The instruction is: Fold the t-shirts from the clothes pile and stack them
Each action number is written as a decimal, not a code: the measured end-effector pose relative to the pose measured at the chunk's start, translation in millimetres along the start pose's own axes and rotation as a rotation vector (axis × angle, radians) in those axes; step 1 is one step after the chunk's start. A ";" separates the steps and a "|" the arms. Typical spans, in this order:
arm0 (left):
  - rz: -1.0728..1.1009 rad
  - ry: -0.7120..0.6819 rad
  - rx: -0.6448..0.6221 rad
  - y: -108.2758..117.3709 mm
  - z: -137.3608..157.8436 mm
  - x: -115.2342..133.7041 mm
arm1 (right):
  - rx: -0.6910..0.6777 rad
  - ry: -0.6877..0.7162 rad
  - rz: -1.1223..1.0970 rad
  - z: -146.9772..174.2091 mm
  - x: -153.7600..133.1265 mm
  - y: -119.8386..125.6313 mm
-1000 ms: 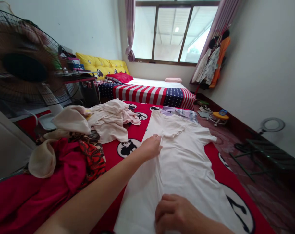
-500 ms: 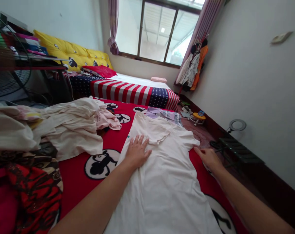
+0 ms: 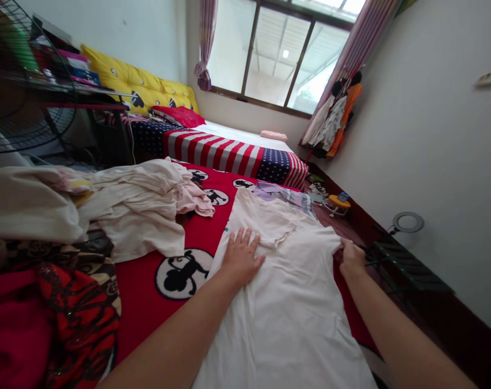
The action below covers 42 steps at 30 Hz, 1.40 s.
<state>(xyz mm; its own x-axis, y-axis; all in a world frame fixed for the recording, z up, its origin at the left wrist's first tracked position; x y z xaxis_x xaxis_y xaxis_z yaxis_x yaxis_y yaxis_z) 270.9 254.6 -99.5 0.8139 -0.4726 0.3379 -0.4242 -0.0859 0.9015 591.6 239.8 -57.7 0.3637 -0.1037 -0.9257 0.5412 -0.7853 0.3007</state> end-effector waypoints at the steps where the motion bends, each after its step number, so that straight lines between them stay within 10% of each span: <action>1: 0.017 0.003 0.001 0.6 -0.3 -0.2 | 0.016 -0.027 -0.045 -0.1 -8.0 -6.0; 6: 0.208 0.049 0.075 7.9 -2.2 -6.3 | -0.050 -0.040 -0.152 17.6 -56.4 -63.6; 12: 0.423 0.072 0.159 18.3 -4.4 -17.7 | -0.597 0.023 -0.086 92.9 -87.9 -135.9; 17: 0.382 0.050 0.131 17.8 -5.5 -17.3 | -0.772 0.360 0.220 123.9 -74.9 -70.6; 26: 0.302 0.016 0.129 12.6 -6.8 -16.0 | -0.940 0.238 0.676 196.8 -12.9 90.9; 35: 0.614 0.012 0.157 18.7 -3.4 -19.9 | -0.910 0.200 0.231 274.7 -91.2 96.4; 42: 0.696 0.049 0.193 17.4 -2.7 -27.4 | -0.787 0.738 0.412 311.5 -96.2 75.8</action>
<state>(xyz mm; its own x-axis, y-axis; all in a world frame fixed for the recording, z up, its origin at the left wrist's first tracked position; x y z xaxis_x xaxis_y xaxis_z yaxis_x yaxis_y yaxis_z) 242.3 268.4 -92.4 0.3446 -0.4348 0.8320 -0.9094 0.0653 0.4109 361.5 0.1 -17.4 0.8367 0.3224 -0.4428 0.5071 -0.1506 0.8486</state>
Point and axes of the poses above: each hand's wrist, its own z-axis away from the middle knuckle, its own y-axis out of the back of the hand, x = y × z, the point moved 4 cm from there along -z, towards the middle knuckle, and after that the axes turned 2 degrees about x, right-handed, at the moved point
